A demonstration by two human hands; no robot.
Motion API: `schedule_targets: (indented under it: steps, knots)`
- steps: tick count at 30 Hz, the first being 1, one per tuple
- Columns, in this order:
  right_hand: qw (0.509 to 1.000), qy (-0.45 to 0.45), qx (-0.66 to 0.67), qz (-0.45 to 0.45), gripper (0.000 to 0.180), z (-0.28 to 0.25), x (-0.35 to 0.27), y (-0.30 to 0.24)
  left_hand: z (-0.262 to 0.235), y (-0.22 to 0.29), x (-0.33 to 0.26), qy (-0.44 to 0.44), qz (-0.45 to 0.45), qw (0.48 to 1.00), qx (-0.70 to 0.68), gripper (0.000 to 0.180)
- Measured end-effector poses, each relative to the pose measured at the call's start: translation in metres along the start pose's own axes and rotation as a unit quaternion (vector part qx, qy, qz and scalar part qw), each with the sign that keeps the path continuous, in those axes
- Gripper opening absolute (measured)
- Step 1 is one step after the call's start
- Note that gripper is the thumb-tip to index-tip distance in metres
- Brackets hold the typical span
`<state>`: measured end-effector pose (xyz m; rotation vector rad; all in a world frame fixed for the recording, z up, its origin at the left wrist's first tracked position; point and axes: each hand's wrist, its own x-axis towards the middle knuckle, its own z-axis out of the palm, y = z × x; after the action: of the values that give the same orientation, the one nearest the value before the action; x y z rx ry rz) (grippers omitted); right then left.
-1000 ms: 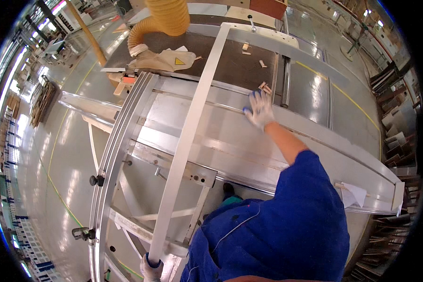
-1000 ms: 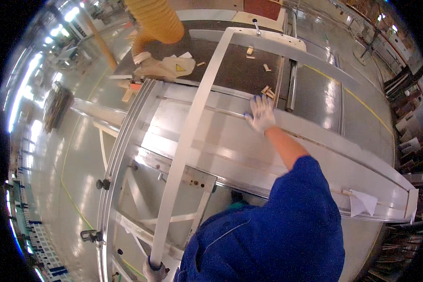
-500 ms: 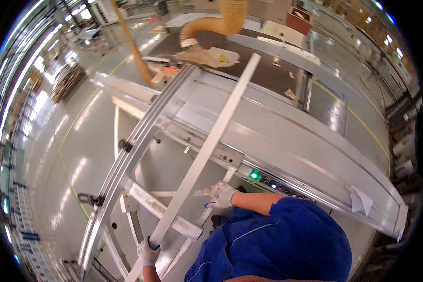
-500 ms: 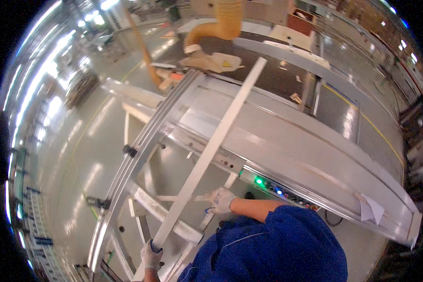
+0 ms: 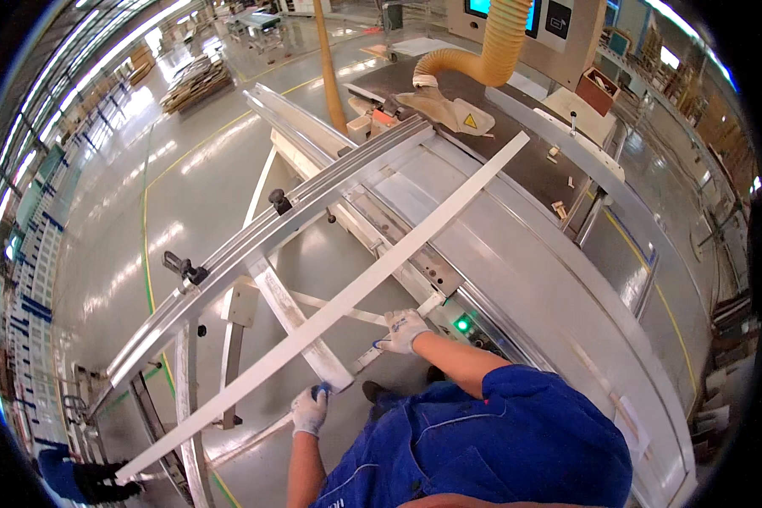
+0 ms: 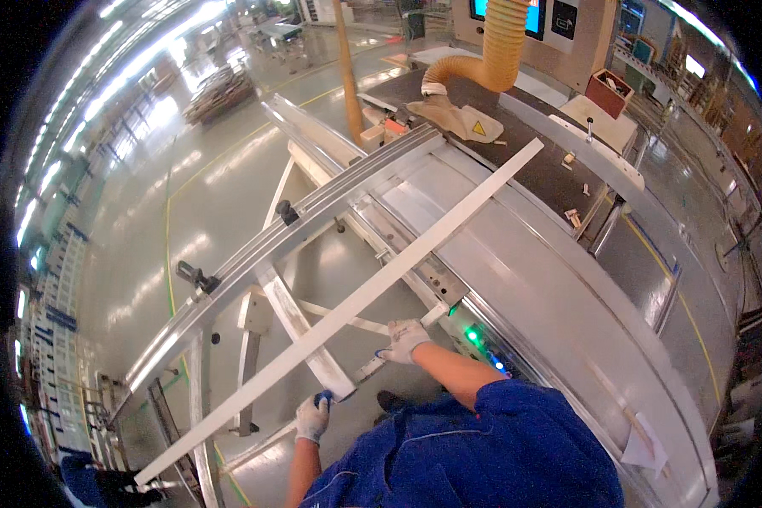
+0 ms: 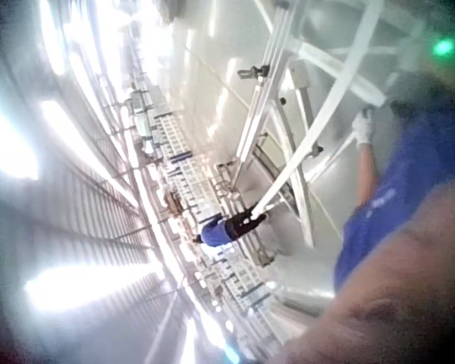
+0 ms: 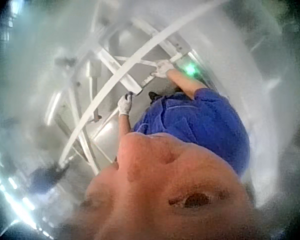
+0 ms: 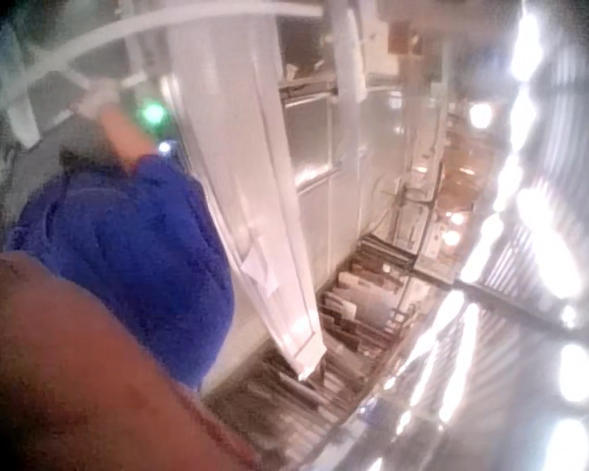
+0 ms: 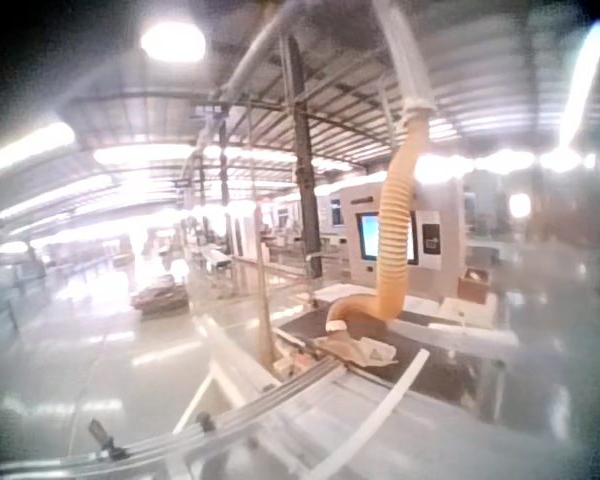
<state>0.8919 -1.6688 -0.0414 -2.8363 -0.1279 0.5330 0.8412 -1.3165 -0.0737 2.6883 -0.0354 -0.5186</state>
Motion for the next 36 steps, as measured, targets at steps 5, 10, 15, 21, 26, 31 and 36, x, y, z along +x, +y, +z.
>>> schedule_targets:
  steps: [5, 10, 15, 21, 26, 31, 36]
  knots:
    - [0.999, -0.034, -0.02, -0.024, 0.083, -0.013, -0.016, 0.007, -0.004, 0.018, -0.016, 0.028, -0.049, 0.998, 0.0, 0.041]
    - [0.994, -0.071, 0.034, -0.077, 0.079, -0.007, -0.029, 0.041, 0.001, 0.024, -0.02, 0.064, -0.086, 0.993, -0.042, 0.037]
    - [0.966, 0.167, 0.029, -0.193, 0.083, -0.051, -0.022, 0.103, 0.002, -0.02, -0.01, 0.113, -0.155, 0.808, -0.557, 0.061]
    - [0.972, 0.164, -0.163, -0.034, 0.098, -0.196, 0.038, 0.229, -0.024, 0.021, 0.049, 0.131, -0.082, 0.476, -0.865, 0.07]
    - [0.986, 0.084, -0.142, 0.004, 0.106, -0.233, 0.082, 0.278, -0.029, -0.015, 0.078, 0.201, -0.009, 0.506, -0.839, 0.055]
    - [0.987, 0.098, -0.101, -0.073, 0.101, -0.233, 0.111, 0.27, -0.078, -0.072, 0.093, 0.284, -0.084, 0.522, -0.8, 0.065]
    - [0.973, 0.185, -0.078, -0.113, 0.094, -0.217, 0.132, 0.267, -0.16, -0.083, 0.132, 0.451, -0.165, 0.447, -0.754, 0.053]
